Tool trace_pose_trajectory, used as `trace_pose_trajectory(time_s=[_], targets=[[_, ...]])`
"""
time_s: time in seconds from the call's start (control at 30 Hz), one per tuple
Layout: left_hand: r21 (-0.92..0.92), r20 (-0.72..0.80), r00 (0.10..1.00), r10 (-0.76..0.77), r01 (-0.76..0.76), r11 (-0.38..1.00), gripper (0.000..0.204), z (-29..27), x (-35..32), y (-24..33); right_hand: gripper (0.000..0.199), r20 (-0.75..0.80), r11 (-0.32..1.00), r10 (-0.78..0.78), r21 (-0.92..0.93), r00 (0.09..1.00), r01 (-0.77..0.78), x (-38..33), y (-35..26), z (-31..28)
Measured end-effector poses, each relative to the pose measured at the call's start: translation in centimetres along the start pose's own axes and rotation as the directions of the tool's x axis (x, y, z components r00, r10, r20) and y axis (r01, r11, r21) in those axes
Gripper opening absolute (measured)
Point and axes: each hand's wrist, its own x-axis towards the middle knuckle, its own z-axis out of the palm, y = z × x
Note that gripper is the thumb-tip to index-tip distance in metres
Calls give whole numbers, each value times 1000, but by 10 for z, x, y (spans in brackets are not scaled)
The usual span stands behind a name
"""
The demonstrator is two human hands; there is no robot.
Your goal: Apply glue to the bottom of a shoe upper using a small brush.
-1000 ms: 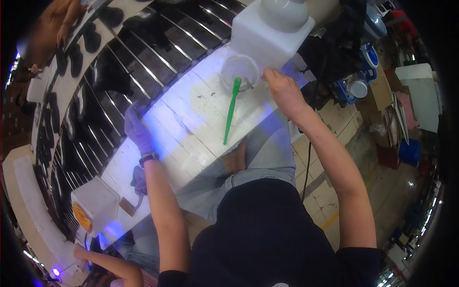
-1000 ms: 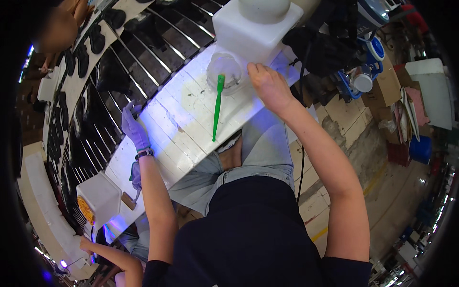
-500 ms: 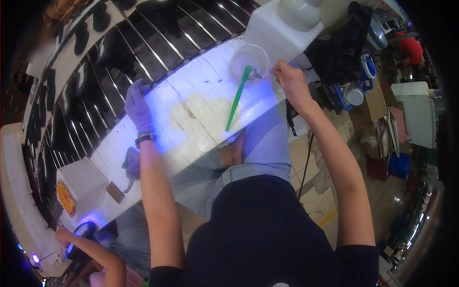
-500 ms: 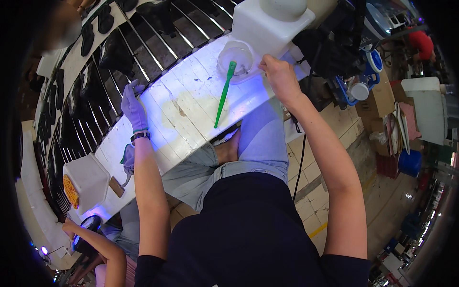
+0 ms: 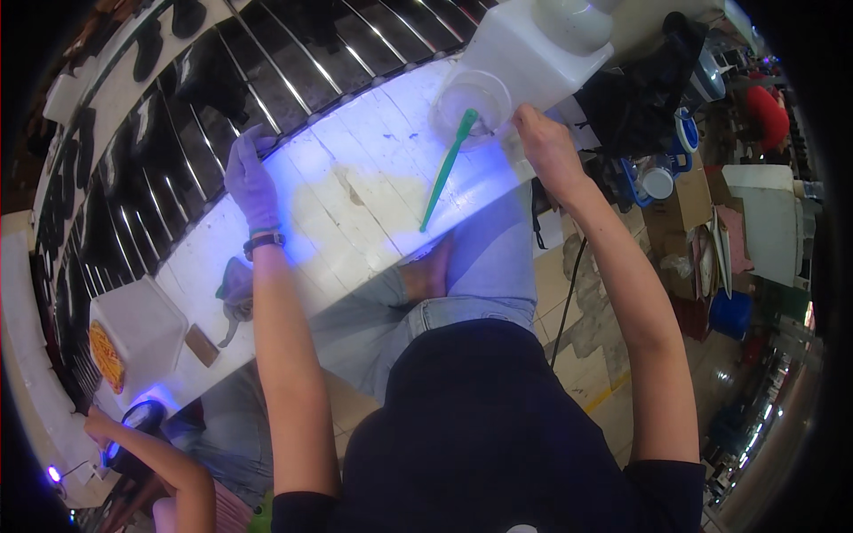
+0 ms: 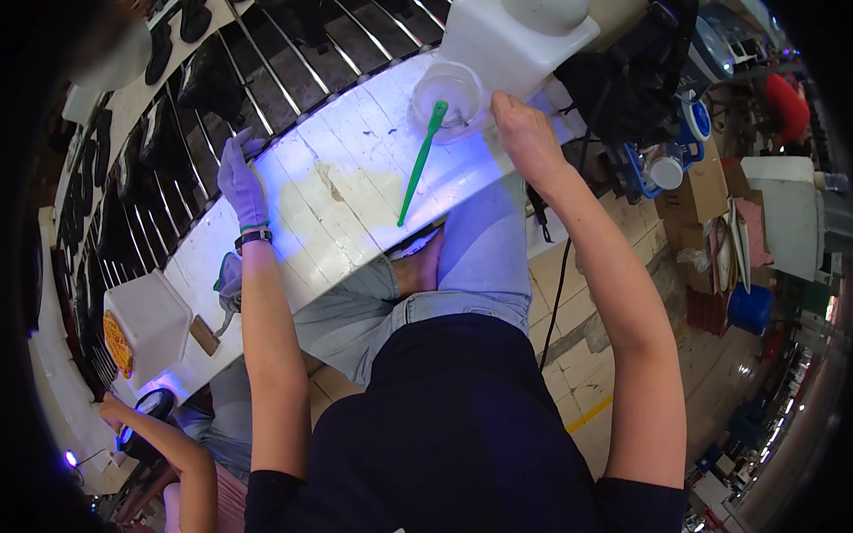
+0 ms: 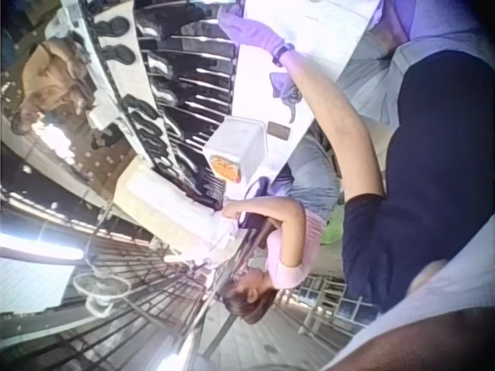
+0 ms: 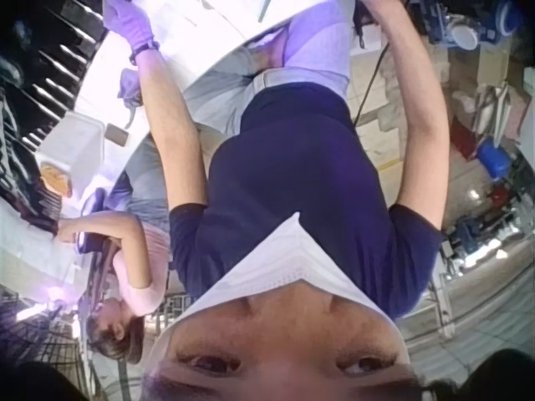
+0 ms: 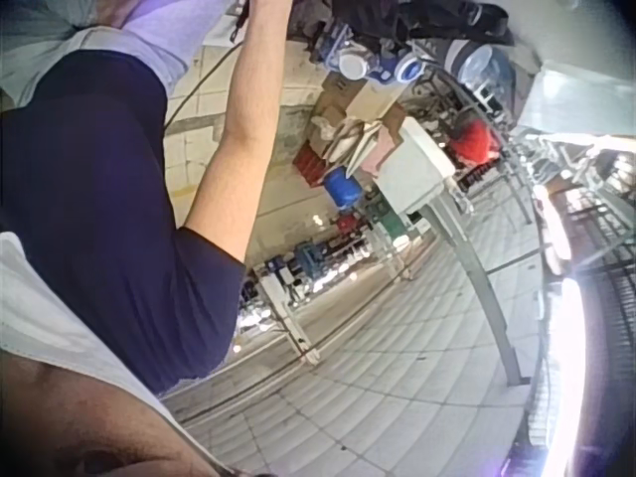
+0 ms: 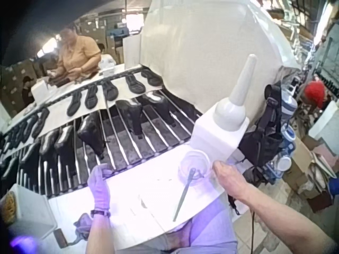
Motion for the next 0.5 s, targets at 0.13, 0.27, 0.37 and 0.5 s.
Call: trace_pose_trajectory(time_s=[0.13,0.27,0.37,0.5], targets=[[-32,7,1000,-18,19,999,39,1,1,-2,9,96,954,220,189,971,-235,-5,-8,-5],[-35,10,999,-37,37,999,39,2,0,0,11,-65,791,451,491,890,-365,-19,-17,10],[-25,7,999,-31,31,999,39,-1,1,-2,14,-111,689,573,602,812,-404,-17,-30,21],[17,1,1000,17,-17,1000,39,-2,1,-3,13,-159,716,589,556,792,-422,-16,-34,25]])
